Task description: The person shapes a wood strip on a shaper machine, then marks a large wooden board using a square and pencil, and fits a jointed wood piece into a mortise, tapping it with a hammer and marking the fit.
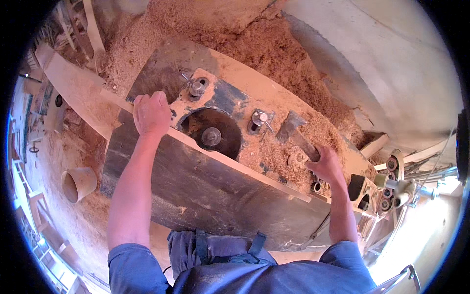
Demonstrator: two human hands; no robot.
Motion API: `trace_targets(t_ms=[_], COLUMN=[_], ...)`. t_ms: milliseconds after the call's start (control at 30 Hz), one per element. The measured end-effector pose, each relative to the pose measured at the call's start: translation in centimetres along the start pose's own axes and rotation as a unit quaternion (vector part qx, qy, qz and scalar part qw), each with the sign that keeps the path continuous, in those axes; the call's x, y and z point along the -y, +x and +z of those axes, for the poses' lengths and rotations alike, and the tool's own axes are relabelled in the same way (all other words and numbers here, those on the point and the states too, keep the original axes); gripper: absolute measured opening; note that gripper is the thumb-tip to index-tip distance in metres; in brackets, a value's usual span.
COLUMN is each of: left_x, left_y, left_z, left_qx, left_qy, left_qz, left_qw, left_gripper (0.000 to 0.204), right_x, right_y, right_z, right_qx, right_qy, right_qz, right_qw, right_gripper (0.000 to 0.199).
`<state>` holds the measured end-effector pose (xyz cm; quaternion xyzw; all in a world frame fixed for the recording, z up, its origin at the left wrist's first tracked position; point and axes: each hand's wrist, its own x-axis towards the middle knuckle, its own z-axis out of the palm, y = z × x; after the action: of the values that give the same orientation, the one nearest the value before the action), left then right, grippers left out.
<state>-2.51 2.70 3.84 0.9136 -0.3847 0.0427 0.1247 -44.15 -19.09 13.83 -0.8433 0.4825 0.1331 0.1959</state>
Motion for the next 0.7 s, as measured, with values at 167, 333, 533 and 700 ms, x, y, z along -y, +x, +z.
trace_targets(t_ms=[167, 333, 533, 700], left_x=[-0.6, 0.0, -0.1, 0.3], left_y=[0.5, -0.1, 0.1, -0.3], left_z=[0.7, 0.2, 0.4, 0.7], left_qx=[-0.003, 0.019, 0.009, -0.009], left_qy=[-0.013, 0.000, 0.004, -0.047], left_qz=[-0.001, 0.005, 0.016, 0.005], left_qw=[1.000, 1.000, 1.000, 0.999], left_gripper=[0.029, 0.023, 0.023, 0.031], right_x=[1.6, 3.8, 5.6, 7.3], right_y=[-1.6, -3.2, -3.8, -4.1], right_z=[3.2, 4.7, 7.2, 7.2], right_qx=[-0.066, -0.051, -0.088, -0.053], right_qy=[0.071, 0.101, 0.188, 0.208], right_qz=[0.094, 0.069, 0.139, 0.125], right_qw=[0.991, 0.991, 0.968, 0.969], right_gripper=[0.028, 0.031, 0.034, 0.032])
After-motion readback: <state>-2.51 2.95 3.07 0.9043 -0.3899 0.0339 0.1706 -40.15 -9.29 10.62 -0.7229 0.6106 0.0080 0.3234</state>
